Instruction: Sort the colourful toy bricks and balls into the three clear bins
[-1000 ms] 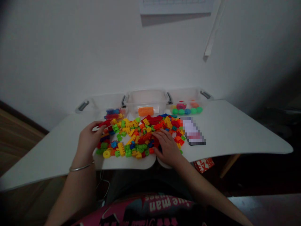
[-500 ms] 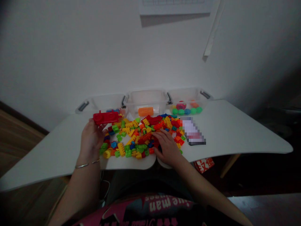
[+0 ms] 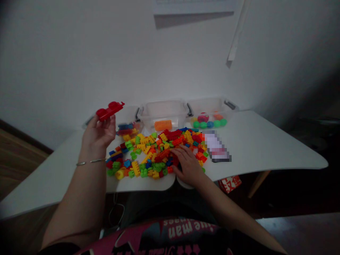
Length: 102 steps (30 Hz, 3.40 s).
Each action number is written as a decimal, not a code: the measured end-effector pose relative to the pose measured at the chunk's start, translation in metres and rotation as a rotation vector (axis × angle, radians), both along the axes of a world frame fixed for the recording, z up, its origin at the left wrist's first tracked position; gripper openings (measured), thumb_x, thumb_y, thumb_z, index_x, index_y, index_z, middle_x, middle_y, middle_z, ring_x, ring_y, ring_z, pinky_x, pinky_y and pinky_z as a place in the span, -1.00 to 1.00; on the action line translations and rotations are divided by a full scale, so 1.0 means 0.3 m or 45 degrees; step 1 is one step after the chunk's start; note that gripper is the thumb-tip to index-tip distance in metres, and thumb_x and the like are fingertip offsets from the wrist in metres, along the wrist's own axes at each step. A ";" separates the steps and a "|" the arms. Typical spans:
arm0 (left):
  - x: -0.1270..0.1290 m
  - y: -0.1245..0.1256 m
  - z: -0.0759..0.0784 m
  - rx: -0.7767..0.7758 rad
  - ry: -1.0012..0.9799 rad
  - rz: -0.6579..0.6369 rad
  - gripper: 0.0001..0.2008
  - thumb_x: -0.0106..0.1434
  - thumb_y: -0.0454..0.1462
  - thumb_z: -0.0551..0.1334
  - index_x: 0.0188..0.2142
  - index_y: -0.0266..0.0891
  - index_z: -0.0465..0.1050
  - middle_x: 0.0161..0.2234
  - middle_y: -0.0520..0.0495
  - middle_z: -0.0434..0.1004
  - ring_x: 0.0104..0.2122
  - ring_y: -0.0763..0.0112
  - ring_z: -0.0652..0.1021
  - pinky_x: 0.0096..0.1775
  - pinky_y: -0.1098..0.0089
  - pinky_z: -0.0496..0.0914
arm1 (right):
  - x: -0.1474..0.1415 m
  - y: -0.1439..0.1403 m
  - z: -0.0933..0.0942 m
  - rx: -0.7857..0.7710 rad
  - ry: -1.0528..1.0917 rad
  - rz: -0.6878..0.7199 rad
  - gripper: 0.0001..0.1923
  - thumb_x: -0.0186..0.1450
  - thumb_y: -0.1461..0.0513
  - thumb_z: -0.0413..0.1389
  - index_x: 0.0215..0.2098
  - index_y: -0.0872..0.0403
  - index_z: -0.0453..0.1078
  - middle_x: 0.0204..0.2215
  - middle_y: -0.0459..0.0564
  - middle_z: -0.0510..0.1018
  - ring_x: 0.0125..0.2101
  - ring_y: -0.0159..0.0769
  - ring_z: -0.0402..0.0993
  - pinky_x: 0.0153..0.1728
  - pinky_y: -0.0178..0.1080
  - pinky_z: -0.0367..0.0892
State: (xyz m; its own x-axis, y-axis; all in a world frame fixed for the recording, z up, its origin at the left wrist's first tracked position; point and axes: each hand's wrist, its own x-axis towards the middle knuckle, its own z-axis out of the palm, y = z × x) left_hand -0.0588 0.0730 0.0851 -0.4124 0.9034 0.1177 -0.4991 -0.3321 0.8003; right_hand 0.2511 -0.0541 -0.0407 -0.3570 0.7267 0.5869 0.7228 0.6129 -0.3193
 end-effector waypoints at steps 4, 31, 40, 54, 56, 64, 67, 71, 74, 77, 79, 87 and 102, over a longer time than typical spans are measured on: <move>0.002 0.047 -0.001 -0.140 -0.015 -0.099 -0.75 0.36 -0.26 0.09 -0.46 -0.18 0.36 -0.35 -0.10 0.58 -0.12 0.43 0.59 -0.12 0.48 0.55 | 0.001 0.000 -0.001 0.005 -0.002 0.004 -0.45 0.30 0.23 0.07 0.25 0.06 0.18 0.12 0.13 0.43 0.23 -0.03 0.19 0.23 0.17 0.21; 0.093 -0.248 -0.106 0.005 0.924 0.015 -0.74 0.20 -0.12 0.16 -0.17 -0.17 0.43 -0.09 -0.10 0.54 -0.15 0.29 0.57 -0.05 0.22 0.47 | -0.007 -0.002 -0.004 0.000 -0.021 -0.012 -0.39 0.29 0.23 0.06 0.30 0.01 0.12 0.13 0.11 0.43 0.24 -0.01 0.16 0.22 0.19 0.20; 0.136 -0.400 -0.332 0.361 2.419 -0.148 -0.53 0.31 -0.13 0.17 0.19 -0.15 0.32 0.25 -0.29 0.29 0.22 -0.05 0.34 0.25 -0.23 0.04 | -0.012 -0.001 0.000 0.005 -0.028 -0.010 -0.46 0.31 0.22 0.06 0.26 0.05 0.17 0.12 0.12 0.43 0.22 -0.01 0.19 0.23 0.18 0.21; 0.139 -0.324 -0.384 0.538 2.635 -0.108 -0.34 0.19 -0.04 0.34 0.22 -0.19 0.28 0.23 -0.27 0.33 0.24 -0.07 0.30 0.28 -0.24 0.00 | -0.007 0.000 -0.002 0.007 -0.029 -0.015 -0.45 0.31 0.22 0.07 0.25 0.05 0.16 0.12 0.12 0.43 0.22 -0.01 0.18 0.22 0.17 0.22; 0.135 -0.314 -0.382 0.536 2.655 -0.097 -0.38 0.20 -0.07 0.34 0.20 -0.19 0.30 0.22 -0.25 0.35 0.25 -0.06 0.29 0.28 -0.22 0.04 | -0.005 0.001 -0.003 0.012 -0.032 -0.013 -0.45 0.31 0.22 0.07 0.25 0.06 0.16 0.12 0.12 0.43 0.22 -0.01 0.18 0.22 0.17 0.23; 0.163 -0.331 -0.343 0.494 2.653 -0.061 -0.47 0.23 -0.21 0.32 0.19 -0.15 0.33 0.21 -0.20 0.37 0.24 -0.07 0.28 0.26 -0.23 0.08 | -0.006 -0.001 -0.001 0.042 -0.027 -0.012 -0.46 0.30 0.23 0.08 0.24 0.08 0.16 0.11 0.12 0.44 0.22 -0.03 0.17 0.23 0.13 0.21; 0.199 -0.349 -0.314 0.503 2.579 -0.101 -0.51 0.25 -0.25 0.28 0.18 -0.18 0.33 0.18 -0.21 0.39 0.23 -0.01 0.30 0.24 -0.18 0.13 | -0.006 -0.001 -0.003 0.044 -0.033 -0.017 -0.46 0.30 0.24 0.08 0.24 0.09 0.16 0.11 0.12 0.43 0.22 -0.03 0.17 0.23 0.13 0.22; 0.260 -0.360 -0.284 0.555 2.504 -0.151 -0.59 0.29 -0.27 0.23 0.13 -0.21 0.38 0.05 -0.19 0.47 0.09 0.11 0.41 0.14 -0.01 0.32 | -0.005 0.001 -0.007 0.045 -0.039 -0.013 -0.46 0.29 0.24 0.09 0.23 0.10 0.17 0.11 0.12 0.43 0.22 -0.01 0.17 0.24 0.14 0.21; 0.303 -0.353 -0.272 0.579 2.513 -0.138 -0.66 0.33 -0.29 0.18 0.09 -0.20 0.42 -0.06 -0.18 0.50 -0.05 0.17 0.47 0.01 0.09 0.42 | -0.006 0.001 -0.007 0.043 -0.039 -0.009 -0.46 0.30 0.25 0.08 0.23 0.11 0.17 0.12 0.13 0.43 0.22 -0.02 0.18 0.24 0.14 0.19; 0.336 -0.340 -0.269 0.586 2.552 -0.124 -0.68 0.34 -0.29 0.16 0.08 -0.16 0.43 -0.07 -0.18 0.48 -0.09 0.17 0.47 -0.03 0.11 0.44 | -0.008 -0.001 -0.007 0.035 -0.035 -0.012 -0.47 0.31 0.24 0.07 0.23 0.10 0.17 0.13 0.13 0.42 0.23 -0.03 0.17 0.24 0.15 0.19; 0.351 -0.332 -0.268 0.567 2.579 -0.143 -0.65 0.33 -0.28 0.18 0.10 -0.15 0.41 -0.06 -0.18 0.45 -0.10 0.17 0.47 -0.04 0.13 0.44 | -0.009 -0.002 -0.007 0.029 -0.029 -0.014 -0.48 0.31 0.24 0.06 0.23 0.09 0.17 0.13 0.13 0.42 0.23 -0.02 0.17 0.24 0.16 0.20; 0.369 -0.314 -0.270 0.463 2.635 -0.158 -0.60 0.32 -0.36 0.13 0.14 -0.10 0.36 -0.05 -0.19 0.39 -0.15 0.23 0.49 -0.14 0.23 0.45 | -0.009 -0.002 -0.010 0.025 -0.031 -0.014 -0.47 0.31 0.24 0.06 0.24 0.10 0.17 0.13 0.15 0.42 0.23 -0.01 0.17 0.23 0.17 0.21; 0.311 -0.306 -0.267 0.295 2.210 -0.378 -0.67 0.28 -0.42 0.10 0.02 -0.18 0.35 -0.01 -0.14 0.39 -0.04 0.28 0.49 0.02 0.22 0.45 | -0.010 -0.002 -0.008 0.029 -0.023 -0.011 -0.47 0.30 0.25 0.07 0.23 0.10 0.19 0.11 0.14 0.44 0.22 -0.01 0.19 0.22 0.17 0.21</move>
State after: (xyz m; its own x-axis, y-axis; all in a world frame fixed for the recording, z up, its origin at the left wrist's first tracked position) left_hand 0.0344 -0.0186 0.0050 0.4717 0.8203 0.3234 0.7307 -0.5689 0.3774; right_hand 0.2481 -0.0546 -0.0431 -0.3618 0.7164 0.5965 0.7335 0.6137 -0.2922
